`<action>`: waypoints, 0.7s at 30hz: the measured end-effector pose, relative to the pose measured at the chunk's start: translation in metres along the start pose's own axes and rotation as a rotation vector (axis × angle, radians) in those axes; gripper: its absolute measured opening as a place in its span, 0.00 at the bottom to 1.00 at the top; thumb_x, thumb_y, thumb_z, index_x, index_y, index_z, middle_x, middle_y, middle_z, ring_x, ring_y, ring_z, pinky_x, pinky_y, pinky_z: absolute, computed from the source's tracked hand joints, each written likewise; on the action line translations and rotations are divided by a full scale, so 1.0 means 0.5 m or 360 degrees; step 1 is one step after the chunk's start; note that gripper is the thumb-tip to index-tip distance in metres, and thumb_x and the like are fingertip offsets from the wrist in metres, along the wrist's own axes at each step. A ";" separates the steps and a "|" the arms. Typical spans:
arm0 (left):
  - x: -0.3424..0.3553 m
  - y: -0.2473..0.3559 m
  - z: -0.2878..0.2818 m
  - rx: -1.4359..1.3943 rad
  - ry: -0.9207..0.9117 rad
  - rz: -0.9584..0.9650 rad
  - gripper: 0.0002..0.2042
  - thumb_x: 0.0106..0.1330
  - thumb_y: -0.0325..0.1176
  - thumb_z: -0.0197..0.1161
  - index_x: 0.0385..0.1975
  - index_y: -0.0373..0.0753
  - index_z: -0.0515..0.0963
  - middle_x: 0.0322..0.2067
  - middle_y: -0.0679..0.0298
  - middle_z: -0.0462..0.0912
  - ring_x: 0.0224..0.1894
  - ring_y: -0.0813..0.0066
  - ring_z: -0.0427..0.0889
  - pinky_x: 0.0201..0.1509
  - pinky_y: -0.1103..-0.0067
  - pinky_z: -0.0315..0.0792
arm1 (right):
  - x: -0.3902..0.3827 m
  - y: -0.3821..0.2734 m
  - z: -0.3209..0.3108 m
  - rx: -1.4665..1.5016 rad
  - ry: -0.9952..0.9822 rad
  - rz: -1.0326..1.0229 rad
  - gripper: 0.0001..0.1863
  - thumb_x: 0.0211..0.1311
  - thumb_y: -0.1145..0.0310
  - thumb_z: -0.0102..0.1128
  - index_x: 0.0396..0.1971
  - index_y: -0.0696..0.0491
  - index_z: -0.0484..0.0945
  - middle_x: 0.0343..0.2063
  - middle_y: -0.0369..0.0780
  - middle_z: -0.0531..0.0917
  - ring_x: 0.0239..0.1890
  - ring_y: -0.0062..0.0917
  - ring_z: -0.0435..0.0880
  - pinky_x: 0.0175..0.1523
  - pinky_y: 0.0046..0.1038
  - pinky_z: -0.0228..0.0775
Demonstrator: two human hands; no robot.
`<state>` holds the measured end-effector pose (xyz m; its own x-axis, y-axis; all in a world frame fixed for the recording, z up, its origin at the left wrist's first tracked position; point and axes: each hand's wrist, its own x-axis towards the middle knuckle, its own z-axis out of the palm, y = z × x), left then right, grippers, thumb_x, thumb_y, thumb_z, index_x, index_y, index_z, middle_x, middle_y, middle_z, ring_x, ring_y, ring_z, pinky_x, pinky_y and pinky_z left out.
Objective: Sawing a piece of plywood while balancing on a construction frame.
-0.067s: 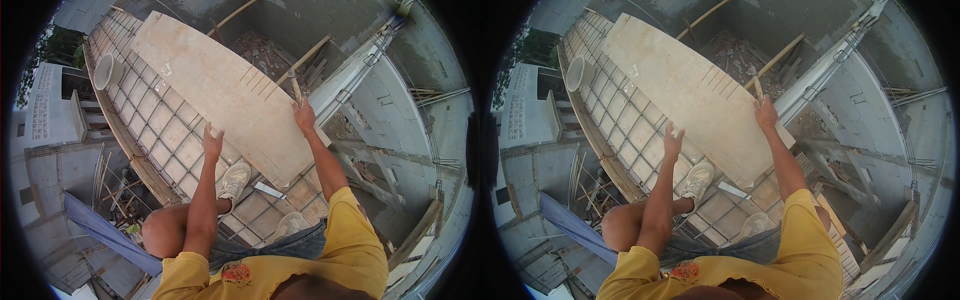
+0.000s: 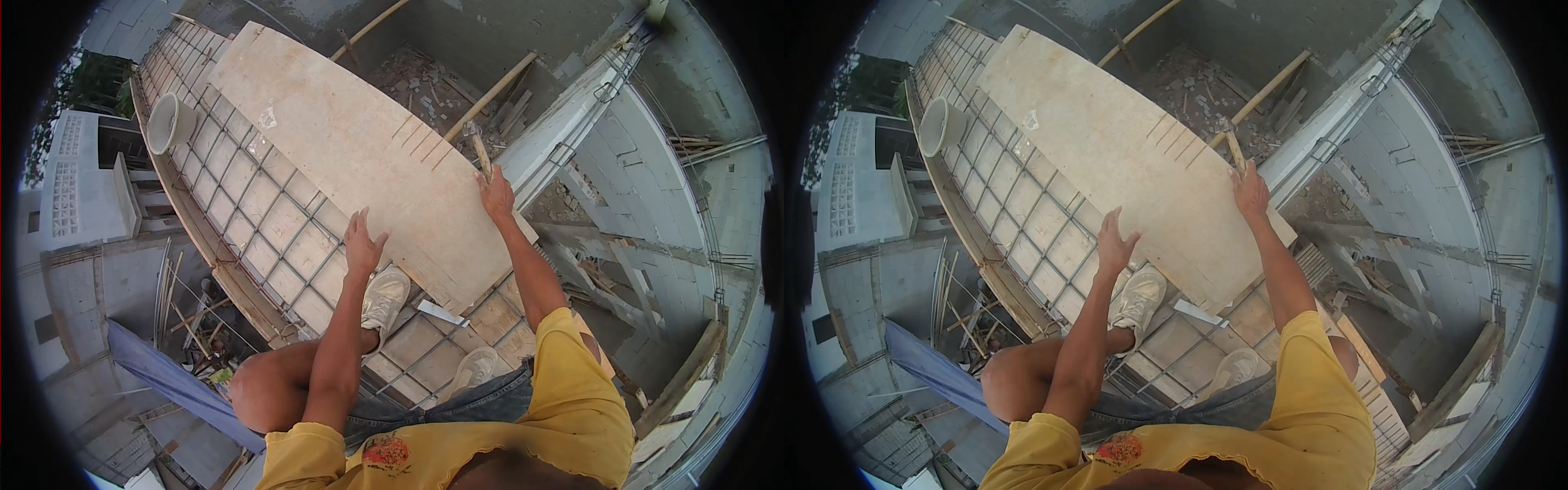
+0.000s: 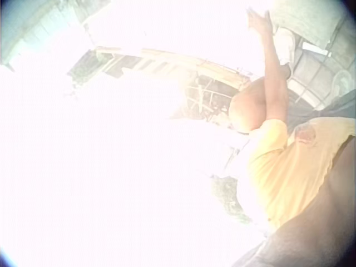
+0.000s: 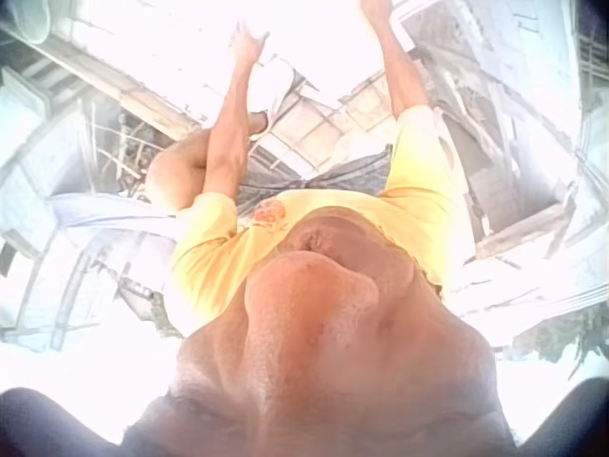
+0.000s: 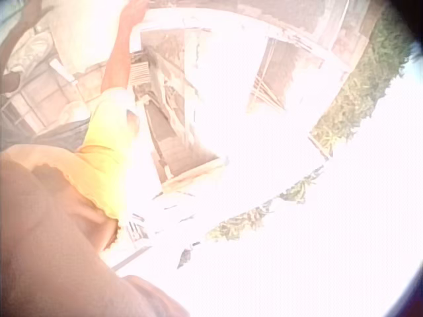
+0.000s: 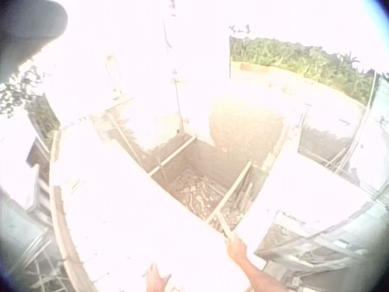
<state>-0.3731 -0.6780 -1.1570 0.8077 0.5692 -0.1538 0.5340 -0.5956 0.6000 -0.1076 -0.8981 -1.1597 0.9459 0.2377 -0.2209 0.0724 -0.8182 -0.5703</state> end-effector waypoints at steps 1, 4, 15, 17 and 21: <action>-0.021 0.024 0.020 0.0001 -0.0035 -0.0015 0.42 0.58 0.47 0.72 0.71 0.45 0.57 0.71 0.48 0.54 0.71 0.42 0.56 0.67 0.48 0.61 | -0.006 0.012 0.010 -0.0011 -0.0021 0.0030 0.26 0.66 0.47 0.57 0.50 0.54 0.71 0.38 0.55 0.84 0.45 0.54 0.82 0.48 0.50 0.72; -0.046 0.105 0.047 0.0462 -0.0658 -0.0185 0.47 0.52 0.49 0.74 0.72 0.51 0.56 0.73 0.46 0.49 0.72 0.36 0.51 0.67 0.41 0.57 | 0.013 0.041 0.017 -0.0137 -0.0149 0.0150 0.23 0.66 0.50 0.59 0.49 0.54 0.72 0.38 0.55 0.83 0.46 0.54 0.81 0.49 0.49 0.72; 0.059 0.142 0.079 0.0413 -0.0570 -0.0456 0.65 0.37 0.70 0.73 0.76 0.55 0.42 0.76 0.50 0.27 0.74 0.30 0.25 0.67 0.31 0.32 | -0.143 0.027 -0.092 0.0240 -0.0340 0.0024 0.31 0.62 0.52 0.64 0.56 0.61 0.72 0.45 0.54 0.82 0.48 0.48 0.81 0.54 0.41 0.71; 0.063 0.143 0.094 0.0371 -0.0622 -0.0480 0.67 0.36 0.71 0.73 0.76 0.56 0.39 0.75 0.50 0.24 0.73 0.30 0.21 0.66 0.31 0.29 | -0.174 0.004 -0.092 0.0321 -0.0381 0.0127 0.30 0.63 0.54 0.64 0.57 0.61 0.72 0.44 0.52 0.82 0.47 0.43 0.82 0.53 0.38 0.71; 0.065 0.138 0.113 0.0365 -0.0700 -0.0538 0.71 0.34 0.72 0.74 0.76 0.56 0.32 0.74 0.50 0.15 0.70 0.30 0.11 0.64 0.32 0.19 | -0.186 -0.148 -0.194 0.0853 -0.0132 -0.0053 0.26 0.67 0.62 0.61 0.59 0.62 0.69 0.40 0.45 0.82 0.42 0.26 0.81 0.49 0.28 0.72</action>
<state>-0.2958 -0.7328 -1.1649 0.5851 0.4897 -0.6464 0.7802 -0.5574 0.2839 -0.1702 -0.9104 -1.0202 0.9162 0.3168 -0.2452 -0.0901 -0.4333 -0.8967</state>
